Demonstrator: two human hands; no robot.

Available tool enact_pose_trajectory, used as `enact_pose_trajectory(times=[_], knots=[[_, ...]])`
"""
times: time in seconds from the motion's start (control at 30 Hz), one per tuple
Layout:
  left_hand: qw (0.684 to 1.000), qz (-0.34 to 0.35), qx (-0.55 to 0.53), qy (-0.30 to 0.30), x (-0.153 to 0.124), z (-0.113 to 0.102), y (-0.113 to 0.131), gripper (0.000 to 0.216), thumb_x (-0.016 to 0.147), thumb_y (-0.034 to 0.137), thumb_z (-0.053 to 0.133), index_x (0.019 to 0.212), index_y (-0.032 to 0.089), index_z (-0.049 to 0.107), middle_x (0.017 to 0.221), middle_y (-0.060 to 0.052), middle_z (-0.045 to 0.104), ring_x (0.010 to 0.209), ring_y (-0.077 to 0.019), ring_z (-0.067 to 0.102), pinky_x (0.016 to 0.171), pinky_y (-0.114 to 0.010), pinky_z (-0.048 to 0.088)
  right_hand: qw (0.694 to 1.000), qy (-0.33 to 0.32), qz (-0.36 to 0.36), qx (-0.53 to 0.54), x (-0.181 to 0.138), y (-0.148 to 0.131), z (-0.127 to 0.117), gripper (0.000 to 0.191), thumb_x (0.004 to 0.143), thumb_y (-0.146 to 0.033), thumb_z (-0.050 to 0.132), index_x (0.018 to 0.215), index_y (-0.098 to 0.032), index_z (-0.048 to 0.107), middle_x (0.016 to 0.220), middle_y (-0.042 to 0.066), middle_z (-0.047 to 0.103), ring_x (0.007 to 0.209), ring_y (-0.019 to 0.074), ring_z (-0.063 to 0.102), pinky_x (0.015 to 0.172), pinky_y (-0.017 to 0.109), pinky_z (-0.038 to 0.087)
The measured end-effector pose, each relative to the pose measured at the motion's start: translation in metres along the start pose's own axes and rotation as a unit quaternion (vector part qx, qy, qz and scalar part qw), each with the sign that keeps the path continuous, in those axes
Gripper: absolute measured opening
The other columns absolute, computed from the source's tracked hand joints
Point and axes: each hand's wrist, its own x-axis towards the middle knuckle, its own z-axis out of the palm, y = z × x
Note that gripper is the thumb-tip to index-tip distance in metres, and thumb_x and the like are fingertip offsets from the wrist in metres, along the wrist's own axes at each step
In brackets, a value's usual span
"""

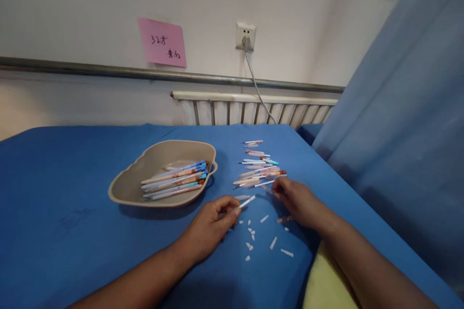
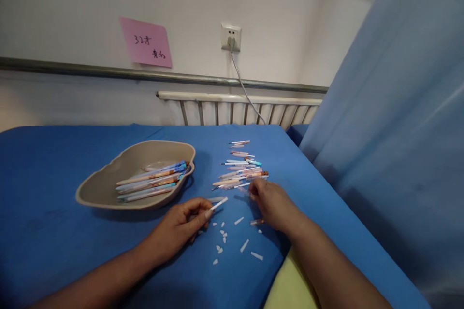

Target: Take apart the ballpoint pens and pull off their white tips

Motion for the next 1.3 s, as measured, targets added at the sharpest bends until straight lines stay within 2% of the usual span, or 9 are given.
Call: enact_pose_trajectory(times=[0.07,0.13,0.3,0.53,0.77,1.0,1.1,1.17,1.3], knots=[[1.000,0.013,0.017,0.004,0.000,-0.001,0.002,0.026,0.084,0.041,0.052,0.086,0.016,0.059,0.062,0.005,0.049,0.053,-0.0092,0.046,0.047,-0.018,0.036,0.996,0.002,-0.053,0.074,-0.005,-0.010,-0.002,0.010,0.090,-0.015,0.044,0.098,-0.019,0.049,0.087,0.004,0.060,0.078,0.0152,0.055,0.069,0.025,0.040],[0.999,0.022,0.034,0.004,-0.001,-0.002,0.003,0.025,0.085,0.039,0.051,0.085,0.016,0.060,0.062,0.004,0.051,0.055,-0.0098,0.047,0.049,-0.018,0.037,0.991,-0.010,-0.085,0.105,-0.010,-0.018,-0.005,0.012,0.090,-0.014,0.043,0.098,-0.020,0.049,0.089,0.003,0.057,0.079,0.0148,0.054,0.070,0.025,0.041],[0.997,0.038,0.064,0.010,-0.002,-0.002,0.004,0.024,0.086,0.038,0.049,0.086,0.017,0.061,0.063,0.003,0.053,0.058,-0.0108,0.047,0.052,-0.018,0.037,0.986,-0.043,-0.083,0.142,-0.016,-0.028,-0.009,0.013,0.092,-0.016,0.040,0.100,-0.021,0.049,0.087,0.002,0.054,0.074,0.0140,0.052,0.068,0.026,0.042],[0.994,0.064,0.083,0.032,-0.002,-0.004,0.002,0.026,0.088,0.039,0.047,0.088,0.017,0.061,0.065,0.003,0.053,0.061,-0.0113,0.048,0.056,-0.019,0.039,0.986,-0.013,-0.094,0.138,-0.011,-0.025,-0.010,0.013,0.093,-0.017,0.040,0.096,-0.020,0.052,0.090,0.003,0.053,0.084,0.0154,0.052,0.076,0.029,0.042],[0.988,0.087,0.128,0.016,-0.005,-0.004,0.005,0.024,0.089,0.035,0.046,0.086,0.017,0.062,0.067,0.003,0.056,0.065,-0.0127,0.051,0.061,-0.021,0.039,0.987,-0.010,-0.099,0.126,-0.012,-0.025,-0.012,0.014,0.093,-0.016,0.040,0.097,-0.021,0.053,0.090,0.003,0.054,0.085,0.0157,0.052,0.077,0.030,0.043],[0.977,0.116,0.180,-0.020,-0.007,-0.004,0.007,0.023,0.091,0.032,0.044,0.086,0.018,0.061,0.075,0.002,0.060,0.071,-0.0137,0.055,0.066,-0.022,0.039,0.984,-0.026,-0.127,0.121,-0.013,-0.027,-0.012,0.015,0.093,-0.016,0.043,0.098,-0.021,0.056,0.092,0.004,0.056,0.086,0.0161,0.053,0.077,0.030,0.044],[0.975,0.116,0.187,-0.041,-0.008,-0.002,0.006,0.016,0.089,0.029,0.047,0.090,0.020,0.060,0.082,0.001,0.063,0.076,-0.0147,0.057,0.068,-0.022,0.040,0.981,-0.043,-0.149,0.120,-0.014,-0.030,-0.009,0.015,0.092,-0.015,0.045,0.099,-0.021,0.057,0.091,0.004,0.056,0.085,0.0159,0.054,0.077,0.030,0.044],[0.975,0.108,0.190,-0.039,-0.009,0.000,0.005,0.013,0.086,0.026,0.051,0.096,0.021,0.058,0.086,0.001,0.065,0.079,-0.0153,0.058,0.069,-0.023,0.040,0.979,-0.054,-0.155,0.122,-0.015,-0.034,-0.006,0.015,0.092,-0.015,0.046,0.100,-0.021,0.057,0.091,0.004,0.057,0.085,0.0159,0.054,0.076,0.030,0.044],[0.974,0.100,0.201,-0.024,-0.013,0.003,0.007,0.020,0.083,0.024,0.055,0.104,0.022,0.053,0.092,0.000,0.065,0.082,-0.0166,0.059,0.069,-0.024,0.040,0.977,-0.060,-0.158,0.126,-0.018,-0.041,-0.003,0.017,0.091,-0.015,0.046,0.103,-0.022,0.056,0.092,0.004,0.057,0.085,0.0161,0.054,0.076,0.030,0.045]])
